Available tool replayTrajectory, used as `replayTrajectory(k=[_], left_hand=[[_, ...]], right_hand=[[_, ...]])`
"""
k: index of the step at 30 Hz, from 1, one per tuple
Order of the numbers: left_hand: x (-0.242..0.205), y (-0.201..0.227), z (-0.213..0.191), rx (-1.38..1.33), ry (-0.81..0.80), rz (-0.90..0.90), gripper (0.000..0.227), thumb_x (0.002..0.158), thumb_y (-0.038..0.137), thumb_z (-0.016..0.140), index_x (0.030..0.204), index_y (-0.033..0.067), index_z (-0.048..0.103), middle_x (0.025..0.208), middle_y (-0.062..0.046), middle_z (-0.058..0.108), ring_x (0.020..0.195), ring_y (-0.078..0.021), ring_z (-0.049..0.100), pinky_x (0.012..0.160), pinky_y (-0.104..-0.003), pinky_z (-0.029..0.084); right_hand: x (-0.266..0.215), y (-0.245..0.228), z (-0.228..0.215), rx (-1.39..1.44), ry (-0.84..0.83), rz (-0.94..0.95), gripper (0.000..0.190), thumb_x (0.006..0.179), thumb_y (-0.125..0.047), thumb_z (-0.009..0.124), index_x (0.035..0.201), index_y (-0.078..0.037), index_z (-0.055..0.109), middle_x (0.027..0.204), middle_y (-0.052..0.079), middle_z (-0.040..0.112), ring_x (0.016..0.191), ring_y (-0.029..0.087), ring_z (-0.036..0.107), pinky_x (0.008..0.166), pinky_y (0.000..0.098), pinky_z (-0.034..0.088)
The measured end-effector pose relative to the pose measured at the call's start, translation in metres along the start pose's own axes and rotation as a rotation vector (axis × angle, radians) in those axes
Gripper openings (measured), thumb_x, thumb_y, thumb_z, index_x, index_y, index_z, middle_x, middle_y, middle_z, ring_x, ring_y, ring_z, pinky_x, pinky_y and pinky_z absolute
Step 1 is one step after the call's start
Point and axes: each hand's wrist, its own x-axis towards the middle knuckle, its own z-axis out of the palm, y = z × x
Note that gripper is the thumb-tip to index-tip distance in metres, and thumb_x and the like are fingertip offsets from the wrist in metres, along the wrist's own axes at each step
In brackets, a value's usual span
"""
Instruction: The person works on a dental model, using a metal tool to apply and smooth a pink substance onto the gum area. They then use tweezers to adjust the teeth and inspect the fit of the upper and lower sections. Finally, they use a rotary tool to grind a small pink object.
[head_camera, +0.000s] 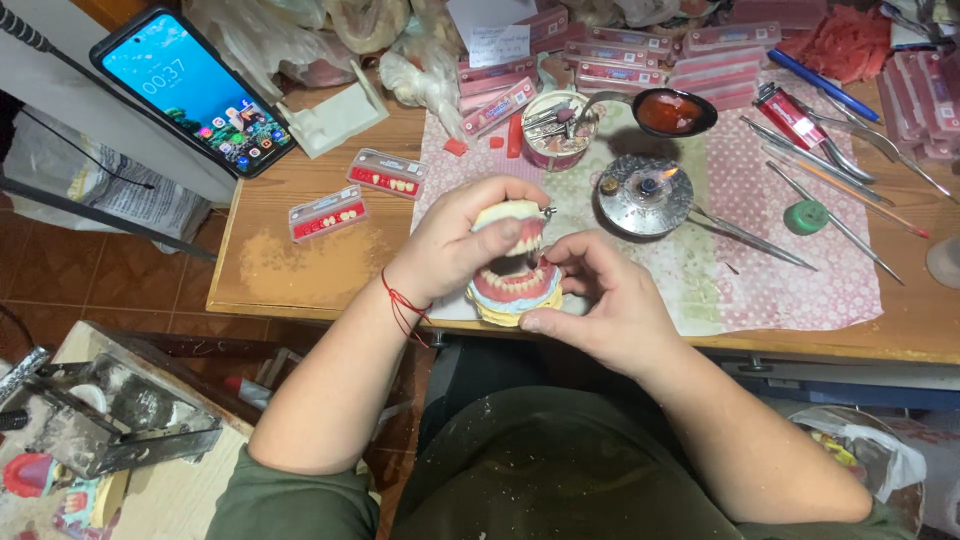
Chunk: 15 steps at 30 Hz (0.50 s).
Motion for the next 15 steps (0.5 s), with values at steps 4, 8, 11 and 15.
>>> replayTrajectory(k=[4, 8, 11, 15], left_hand=[[0.009, 0.014, 0.0, -0.137, 0.047, -0.083, 0.051, 0.1, 0.052, 0.049, 0.124, 0.0115, 0.069, 0.1, -0.011, 0.068, 0.1, -0.0211, 0.061, 0.098, -0.043, 0.049], [0.019, 0.029, -0.01, -0.115, 0.009, -0.039, 0.05, 0.1, 0.05, 0.05, 0.123, 0.0093, 0.069, 0.097, -0.013, 0.067, 0.098, -0.0203, 0.059, 0.094, -0.042, 0.051], [0.026, 0.017, -0.016, -0.082, -0.04, 0.022, 0.049, 0.1, 0.051, 0.052, 0.123, 0.0105, 0.069, 0.096, -0.018, 0.067, 0.096, -0.0285, 0.065, 0.092, -0.045, 0.052], [0.023, 0.015, -0.014, -0.108, -0.078, 0.034, 0.051, 0.097, 0.054, 0.055, 0.12, 0.0114, 0.071, 0.095, -0.015, 0.069, 0.094, -0.0259, 0.065, 0.092, -0.043, 0.052]], right_hand=[[-0.001, -0.013, -0.003, -0.156, -0.053, -0.049, 0.076, 0.057, -0.016, 0.102, 0.12, -0.003, 0.062, 0.115, 0.02, 0.073, 0.101, 0.027, 0.072, 0.092, 0.0352, 0.061], [0.005, -0.012, -0.003, -0.616, -0.117, -0.309, 0.068, 0.067, -0.026, 0.095, 0.123, -0.01, 0.059, 0.118, 0.012, 0.071, 0.107, 0.032, 0.072, 0.09, 0.0424, 0.061], [0.008, -0.008, 0.002, -0.706, -0.137, -0.412, 0.054, 0.076, -0.029, 0.089, 0.117, -0.012, 0.058, 0.115, 0.01, 0.07, 0.103, 0.033, 0.071, 0.086, 0.0452, 0.058], [0.012, -0.023, 0.001, -0.739, -0.185, -0.482, 0.04, 0.087, -0.037, 0.08, 0.115, -0.014, 0.061, 0.116, 0.009, 0.07, 0.105, 0.031, 0.071, 0.086, 0.0421, 0.058]])
